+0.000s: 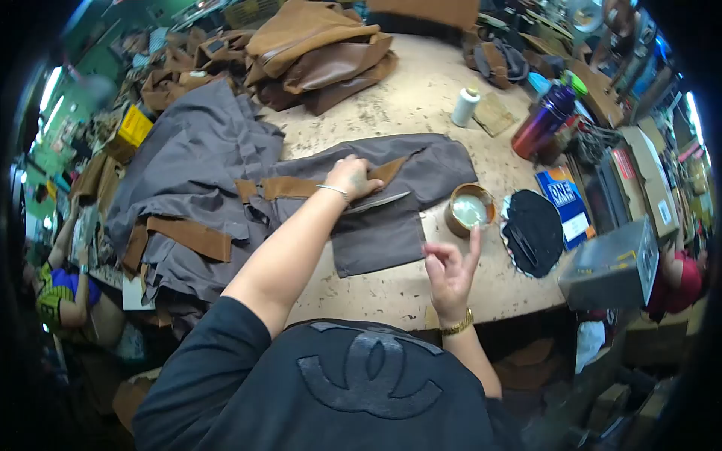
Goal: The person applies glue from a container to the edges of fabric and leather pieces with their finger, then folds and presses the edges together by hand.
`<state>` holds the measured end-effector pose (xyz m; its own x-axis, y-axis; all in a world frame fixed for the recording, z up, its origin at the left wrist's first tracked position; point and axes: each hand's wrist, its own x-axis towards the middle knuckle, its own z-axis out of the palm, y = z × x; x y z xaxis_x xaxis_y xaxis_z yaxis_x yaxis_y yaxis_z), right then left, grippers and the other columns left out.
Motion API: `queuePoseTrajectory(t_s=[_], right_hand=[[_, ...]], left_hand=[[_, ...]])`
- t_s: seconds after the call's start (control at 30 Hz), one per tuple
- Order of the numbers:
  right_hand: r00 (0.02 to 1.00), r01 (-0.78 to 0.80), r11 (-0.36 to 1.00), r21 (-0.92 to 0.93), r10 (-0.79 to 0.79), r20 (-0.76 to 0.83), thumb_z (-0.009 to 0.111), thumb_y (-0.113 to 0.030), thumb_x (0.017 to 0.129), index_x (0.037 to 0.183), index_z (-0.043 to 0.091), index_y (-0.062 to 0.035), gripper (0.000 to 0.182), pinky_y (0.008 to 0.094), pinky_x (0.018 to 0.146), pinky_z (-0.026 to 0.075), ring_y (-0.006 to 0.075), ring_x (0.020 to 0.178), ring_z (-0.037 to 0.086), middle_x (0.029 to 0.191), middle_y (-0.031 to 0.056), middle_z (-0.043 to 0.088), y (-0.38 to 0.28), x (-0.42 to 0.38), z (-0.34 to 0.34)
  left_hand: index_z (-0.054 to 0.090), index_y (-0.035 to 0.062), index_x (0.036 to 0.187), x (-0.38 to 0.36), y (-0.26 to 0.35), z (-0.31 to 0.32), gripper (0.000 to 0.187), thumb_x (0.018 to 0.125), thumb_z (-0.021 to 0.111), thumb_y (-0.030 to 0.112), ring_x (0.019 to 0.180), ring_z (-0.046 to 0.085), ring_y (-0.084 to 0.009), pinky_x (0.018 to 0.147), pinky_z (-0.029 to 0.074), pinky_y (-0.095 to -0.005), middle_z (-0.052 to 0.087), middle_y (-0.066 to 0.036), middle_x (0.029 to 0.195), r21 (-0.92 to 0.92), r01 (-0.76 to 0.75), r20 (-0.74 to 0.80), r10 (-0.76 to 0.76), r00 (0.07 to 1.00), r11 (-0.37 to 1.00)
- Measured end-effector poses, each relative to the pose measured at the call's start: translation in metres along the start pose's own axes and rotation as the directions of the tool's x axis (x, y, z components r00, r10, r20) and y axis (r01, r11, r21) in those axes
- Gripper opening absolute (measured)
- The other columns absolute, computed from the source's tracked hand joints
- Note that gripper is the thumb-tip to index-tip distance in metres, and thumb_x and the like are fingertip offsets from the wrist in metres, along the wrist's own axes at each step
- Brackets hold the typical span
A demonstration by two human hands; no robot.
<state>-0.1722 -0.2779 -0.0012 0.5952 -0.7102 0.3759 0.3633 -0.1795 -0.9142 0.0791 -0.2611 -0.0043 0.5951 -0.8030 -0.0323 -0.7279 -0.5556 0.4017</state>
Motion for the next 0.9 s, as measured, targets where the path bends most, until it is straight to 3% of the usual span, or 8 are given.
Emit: queuePoseTrajectory(t_s=[0.13, 0.27, 0.43, 0.53, 0.63, 0.77, 0.83, 0.9], right_hand=[[0.971, -0.224, 0.974, 0.045, 0.227, -0.079, 0.053, 0.001, 0.077, 0.134, -0.002, -0.0075, 0.080, 0.0275, 0.080, 0.041, 0.0151, 0.082, 0.053, 0.085, 0.0094, 0.055, 0.003, -0.031, -0.014], [0.972, -0.218, 0.974, 0.062, 0.222, -0.076, 0.054, 0.001, 0.077, 0.134, 0.000, -0.0063, 0.079, 0.0274, 0.078, 0.041, 0.0146, 0.081, 0.053, 0.085, 0.0095, 0.055, 0.002, -0.036, -0.018], [1.000, 0.022, 1.000, 0.018, -0.022, -0.018, 0.056, 0.001, 0.075, 0.133, 0.003, -0.0047, 0.079, 0.0290, 0.082, 0.040, 0.0167, 0.090, 0.052, 0.093, 0.0111, 0.052, -0.025, 0.007, -0.011], [0.993, 0.122, 0.992, 0.037, -0.122, -0.005, 0.059, -0.001, 0.071, 0.133, 0.005, -0.0048, 0.083, 0.0348, 0.093, 0.033, 0.0219, 0.102, 0.047, 0.109, 0.0151, 0.046, -0.043, 0.059, 0.010], [0.952, 0.305, 0.865, -0.399, -0.269, 0.143, 0.058, -0.005, 0.066, 0.133, 0.010, -0.0020, 0.082, 0.0309, 0.094, 0.032, 0.0220, 0.109, 0.042, 0.132, 0.0134, 0.025, -0.019, 0.114, 0.020], [0.928, -0.307, 0.887, -0.345, 0.359, 0.096, 0.053, -0.004, 0.066, 0.134, 0.011, -0.0080, 0.079, 0.0306, 0.080, 0.042, 0.0218, 0.092, 0.053, 0.109, 0.0156, 0.050, 0.052, 0.127, 0.041], [0.955, -0.225, 0.886, -0.405, 0.283, 0.089, 0.054, -0.004, 0.066, 0.134, 0.011, -0.0106, 0.080, 0.0307, 0.077, 0.043, 0.0218, 0.082, 0.056, 0.091, 0.0137, 0.058, 0.078, 0.116, 0.049], [0.950, -0.241, 0.865, -0.440, 0.304, 0.078, 0.053, -0.003, 0.067, 0.134, 0.012, -0.0101, 0.078, 0.0306, 0.077, 0.043, 0.0217, 0.081, 0.056, 0.089, 0.0138, 0.058, 0.085, 0.105, 0.052]], left_hand=[[0.057, 0.0050, 0.089, -0.005, 0.005, -0.004, 0.041, 0.065, 0.067, 0.036, 0.092, 0.053, -0.0314, 0.078, 0.043, -0.0385, 0.055, -0.016, 0.097, -0.005, 0.002, 0.034, -0.002, 0.999, 1.000], [0.053, 0.0042, 0.080, -0.003, 0.003, -0.017, 0.022, 0.066, 0.064, 0.016, 0.081, 0.053, -0.0337, 0.072, 0.044, -0.0388, 0.054, -0.016, 0.084, 0.040, -0.318, -0.147, 0.321, 0.936, 0.947], [0.046, 0.0015, 0.069, -0.046, -0.006, -0.122, 0.013, 0.057, 0.051, 0.001, 0.068, 0.050, -0.0332, 0.061, 0.042, -0.0368, 0.049, -0.015, 0.070, -0.019, -0.505, 0.176, 0.500, 0.848, 0.863], [0.046, 0.0014, 0.078, -0.071, -0.030, -0.109, 0.020, 0.059, 0.051, 0.001, 0.075, 0.052, -0.0337, 0.065, 0.043, -0.0359, 0.052, -0.018, 0.076, -0.069, -0.400, 0.311, 0.401, 0.862, 0.914], [0.046, 0.0024, 0.092, -0.091, -0.039, -0.080, 0.030, 0.063, 0.051, 0.001, 0.089, 0.052, -0.0346, 0.074, 0.042, -0.0358, 0.055, -0.020, 0.087, -0.119, -0.266, 0.370, 0.291, 0.882, 0.957], [0.048, 0.0001, 0.092, -0.093, -0.057, -0.043, 0.029, 0.065, 0.054, 0.006, 0.087, 0.053, -0.0342, 0.075, 0.042, -0.0356, 0.056, -0.020, 0.088, -0.067, -0.292, 0.284, 0.299, 0.911, 0.954], [0.050, -0.0010, 0.090, -0.086, -0.055, -0.040, 0.027, 0.066, 0.057, 0.009, 0.083, 0.054, -0.0341, 0.073, 0.043, -0.0358, 0.056, -0.019, 0.086, -0.054, -0.369, 0.188, 0.373, 0.909, 0.928], [0.056, -0.0016, 0.090, -0.069, -0.041, -0.036, 0.032, 0.068, 0.063, 0.021, 0.081, 0.057, -0.0306, 0.072, 0.045, -0.0341, 0.058, -0.019, 0.087, -0.187, -0.222, 0.111, 0.245, 0.963, 0.957]])
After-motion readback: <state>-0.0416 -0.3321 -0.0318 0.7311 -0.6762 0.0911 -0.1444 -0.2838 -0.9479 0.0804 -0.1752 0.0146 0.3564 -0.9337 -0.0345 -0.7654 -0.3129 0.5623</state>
